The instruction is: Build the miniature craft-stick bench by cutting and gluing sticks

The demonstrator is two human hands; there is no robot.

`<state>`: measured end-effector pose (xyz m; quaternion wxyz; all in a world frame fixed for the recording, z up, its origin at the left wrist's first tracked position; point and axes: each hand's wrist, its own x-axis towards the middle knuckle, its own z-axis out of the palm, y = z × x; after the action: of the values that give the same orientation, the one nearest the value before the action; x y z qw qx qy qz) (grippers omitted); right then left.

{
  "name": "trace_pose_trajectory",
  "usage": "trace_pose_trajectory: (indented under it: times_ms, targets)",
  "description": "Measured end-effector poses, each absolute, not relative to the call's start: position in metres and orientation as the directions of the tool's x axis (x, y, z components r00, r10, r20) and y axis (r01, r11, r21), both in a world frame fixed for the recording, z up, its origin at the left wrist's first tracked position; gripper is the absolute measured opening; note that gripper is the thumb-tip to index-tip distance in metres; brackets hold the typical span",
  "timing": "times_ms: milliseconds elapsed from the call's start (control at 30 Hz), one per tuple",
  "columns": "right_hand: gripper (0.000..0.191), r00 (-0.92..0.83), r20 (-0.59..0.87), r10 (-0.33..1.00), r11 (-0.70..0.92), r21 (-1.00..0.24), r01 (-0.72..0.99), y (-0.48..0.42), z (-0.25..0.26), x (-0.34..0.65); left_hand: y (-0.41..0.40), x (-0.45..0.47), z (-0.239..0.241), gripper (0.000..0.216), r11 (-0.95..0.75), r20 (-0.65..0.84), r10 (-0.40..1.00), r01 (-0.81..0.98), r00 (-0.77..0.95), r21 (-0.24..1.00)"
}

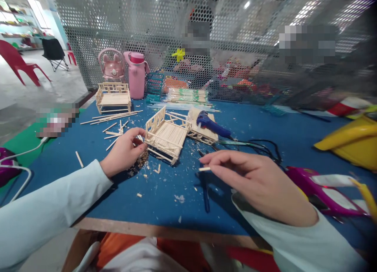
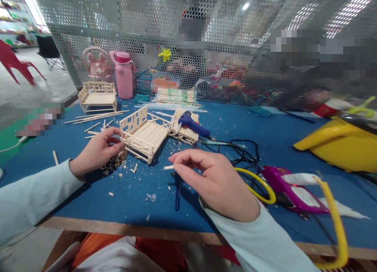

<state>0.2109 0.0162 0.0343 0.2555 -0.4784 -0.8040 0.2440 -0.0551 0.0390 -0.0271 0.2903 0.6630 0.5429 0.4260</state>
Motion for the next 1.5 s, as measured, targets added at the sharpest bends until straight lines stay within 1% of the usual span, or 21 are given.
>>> trace_pose_trajectory:
  times_ms: [67,300,433,533,600,700,733,800,867,933,967,1033,1100,1167,1333,1500]
  targets:
    - [0.022,-0.386,0.193,0.902,0.41,-0.663,0.627,0.023,0.037,0.21,0.039,-0.058,-0.027,0.014,-0.267,0.271,0.96,0.501,0.066,0.824]
    - [0.02,-0.419,0.293,0.859,0.496,-0.675,0.545,0.042,0.057,0.202,0.038,-0.074,-0.019,0.01,-0.382,0.374,0.918,0.531,0.128,0.756]
    - [0.016,-0.47,0.278,0.838,0.517,-0.678,0.522,0.05,0.054,0.184,0.044,-0.073,-0.021,0.007,-0.403,0.328,0.915,0.519,0.233,0.754]
    - [0.015,-0.465,0.257,0.847,0.503,-0.672,0.544,0.048,0.039,0.167,0.051,-0.061,-0.027,0.011,-0.366,0.275,0.93,0.532,0.244,0.764]
    - [0.013,-0.411,0.318,0.854,0.515,-0.626,0.586,0.041,0.031,0.161,0.054,-0.054,-0.031,0.014,-0.331,0.256,0.943,0.547,0.211,0.769]
    - [0.01,-0.35,0.474,0.808,0.568,-0.469,0.676,0.022,0.029,0.159,0.053,-0.05,-0.034,0.017,-0.314,0.249,0.949,0.603,0.192,0.733]
    - [0.009,-0.363,0.514,0.777,0.597,-0.419,0.685,0.014,0.029,0.16,0.051,-0.05,-0.033,0.019,-0.313,0.253,0.949,0.625,0.187,0.715]
    - [0.009,-0.424,0.539,0.728,0.659,-0.377,0.651,0.0,0.029,0.16,0.045,-0.052,-0.031,0.028,-0.297,0.269,0.952,0.661,0.146,0.689]
    - [0.011,-0.485,0.511,0.71,0.698,-0.419,0.58,-0.01,0.024,0.158,0.039,-0.053,-0.026,0.034,-0.273,0.301,0.951,0.655,0.073,0.704]
    - [0.012,-0.512,0.468,0.721,0.693,-0.496,0.523,-0.012,0.016,0.156,0.037,-0.051,-0.02,0.032,-0.259,0.314,0.949,0.588,0.008,0.767]
    - [0.012,-0.507,0.449,0.736,0.676,-0.529,0.512,-0.01,0.012,0.154,0.037,-0.05,-0.018,0.029,-0.261,0.308,0.951,0.544,0.004,0.797]
    - [0.013,-0.49,0.406,0.772,0.633,-0.568,0.527,-0.001,0.006,0.153,0.042,-0.046,-0.013,0.028,-0.271,0.272,0.96,0.482,0.069,0.833]
    - [0.014,-0.471,0.36,0.805,0.59,-0.575,0.568,0.012,0.004,0.152,0.048,-0.041,-0.011,0.026,-0.266,0.233,0.964,0.465,0.128,0.844]
    - [0.014,-0.458,0.34,0.821,0.568,-0.567,0.597,0.025,0.004,0.151,0.054,-0.036,-0.01,0.023,-0.24,0.215,0.971,0.439,0.107,0.866]
    - [0.012,-0.399,0.405,0.823,0.568,-0.556,0.607,0.044,0.004,0.148,0.049,-0.028,-0.009,0.021,-0.159,0.181,0.983,0.349,-0.031,0.923]
    - [0.011,-0.383,0.478,0.791,0.609,-0.55,0.571,0.04,0.001,0.149,0.039,-0.031,-0.01,0.019,-0.225,0.252,0.966,0.297,-0.055,0.928]
